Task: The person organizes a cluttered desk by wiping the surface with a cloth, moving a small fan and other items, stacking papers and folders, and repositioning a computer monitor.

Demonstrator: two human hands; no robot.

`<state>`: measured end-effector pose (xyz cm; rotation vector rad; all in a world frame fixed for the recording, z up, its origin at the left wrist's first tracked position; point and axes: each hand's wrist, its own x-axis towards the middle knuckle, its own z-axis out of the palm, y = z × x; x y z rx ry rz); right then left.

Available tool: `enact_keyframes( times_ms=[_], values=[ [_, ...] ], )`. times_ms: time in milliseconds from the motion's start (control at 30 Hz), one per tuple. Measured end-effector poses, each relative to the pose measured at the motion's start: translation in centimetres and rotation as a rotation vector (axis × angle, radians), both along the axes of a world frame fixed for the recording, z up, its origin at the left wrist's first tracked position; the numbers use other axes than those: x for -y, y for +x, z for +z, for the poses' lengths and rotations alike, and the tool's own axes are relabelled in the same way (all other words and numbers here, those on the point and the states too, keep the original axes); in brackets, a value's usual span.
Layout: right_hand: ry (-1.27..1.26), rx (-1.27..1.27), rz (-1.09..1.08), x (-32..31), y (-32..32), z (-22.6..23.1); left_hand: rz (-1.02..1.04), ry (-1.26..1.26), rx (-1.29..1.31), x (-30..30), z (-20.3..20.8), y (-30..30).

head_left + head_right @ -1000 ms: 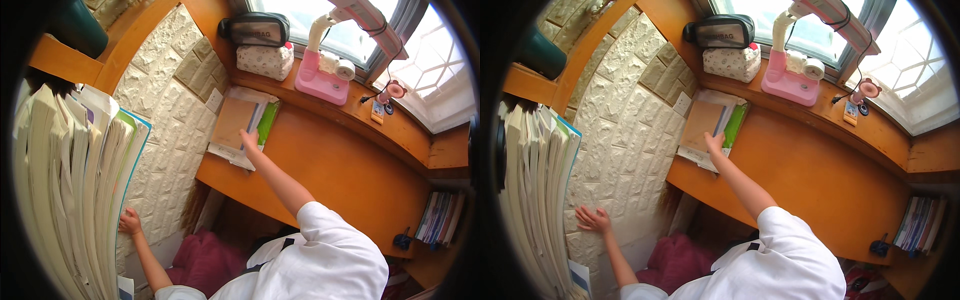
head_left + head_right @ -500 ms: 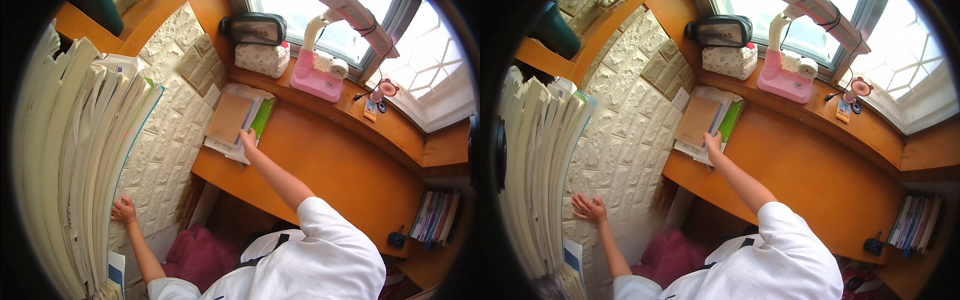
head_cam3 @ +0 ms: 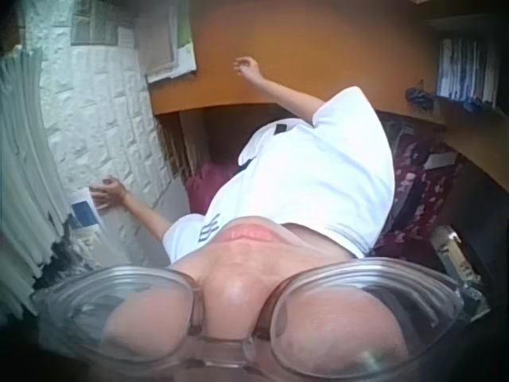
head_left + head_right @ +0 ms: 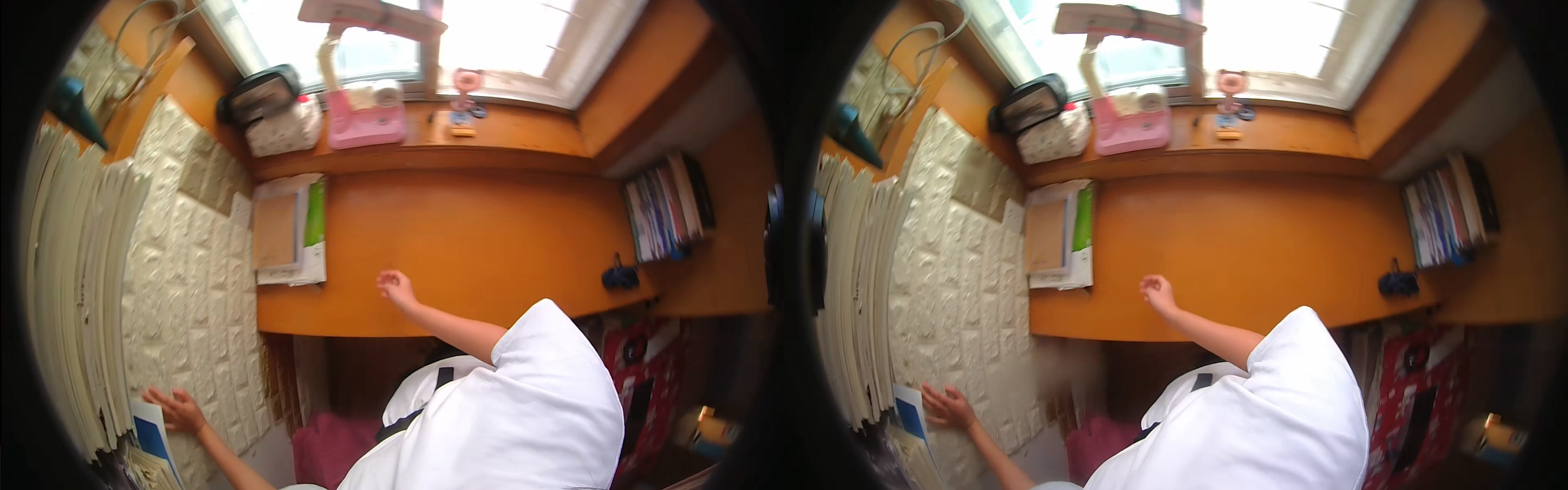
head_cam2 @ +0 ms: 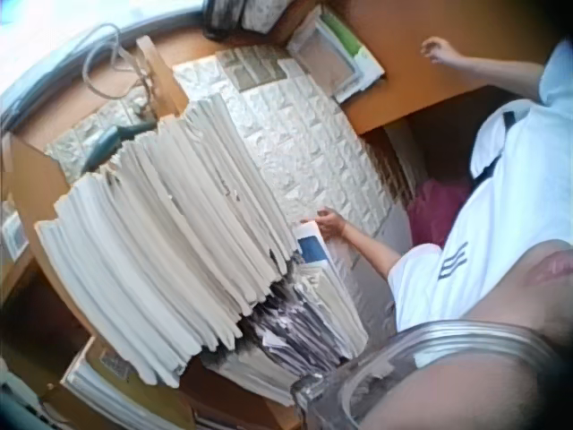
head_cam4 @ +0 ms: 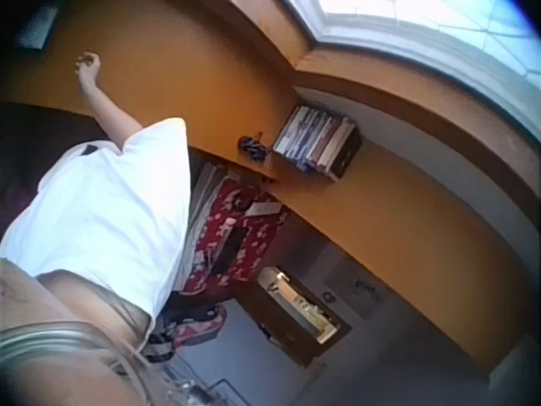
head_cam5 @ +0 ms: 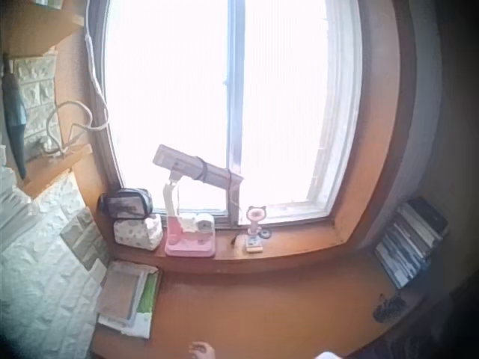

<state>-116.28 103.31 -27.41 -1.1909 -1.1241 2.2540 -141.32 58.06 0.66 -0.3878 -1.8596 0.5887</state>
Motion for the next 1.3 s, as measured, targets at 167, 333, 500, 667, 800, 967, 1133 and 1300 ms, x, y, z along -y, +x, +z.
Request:
enact_keyframes(
  times_ms=[167, 333, 500, 667, 800, 967, 1133, 1300],
  values=[
    [0.292, 0.245, -0.006, 5.0, 19.8, -5.0, -0.386, 0.104, -0.006, -2.5, 1.7, 2.3],
    [0.300, 0.872, 0.455, 8.3, 37.2, -1.7, -0.447, 0.420, 0.440, -14.7, -9.8, 7.9],
    [-0.135, 0.816, 0.607, 14.1, 44.6, -4.4, -1.150, 0.098, 1.917, -31.2, -12.0, 27.8],
    [-0.235, 0.775, 0.391, 16.6, 48.5, -4.9, -1.422, -0.408, 2.201, -37.8, -4.8, 44.5],
    [-0.150, 0.790, 0.226, 17.3, 52.5, -5.8, -1.432, -0.790, 2.151, -40.8, -3.2, 50.8],
    [0.007, 0.770, 0.027, 15.1, 58.0, -8.3, -1.852, -0.978, 2.268, -44.2, 3.3, 68.5],
    [0.604, 0.380, -0.705, 14.4, 64.6, -6.0, -1.653, -1.906, 2.644, -41.2, -2.2, 87.8],
    [0.584, 0.722, -0.525, 9.7, 72.6, 5.1, -1.737, -2.457, 1.227, -38.7, -10.9, 96.9]
  ],
)
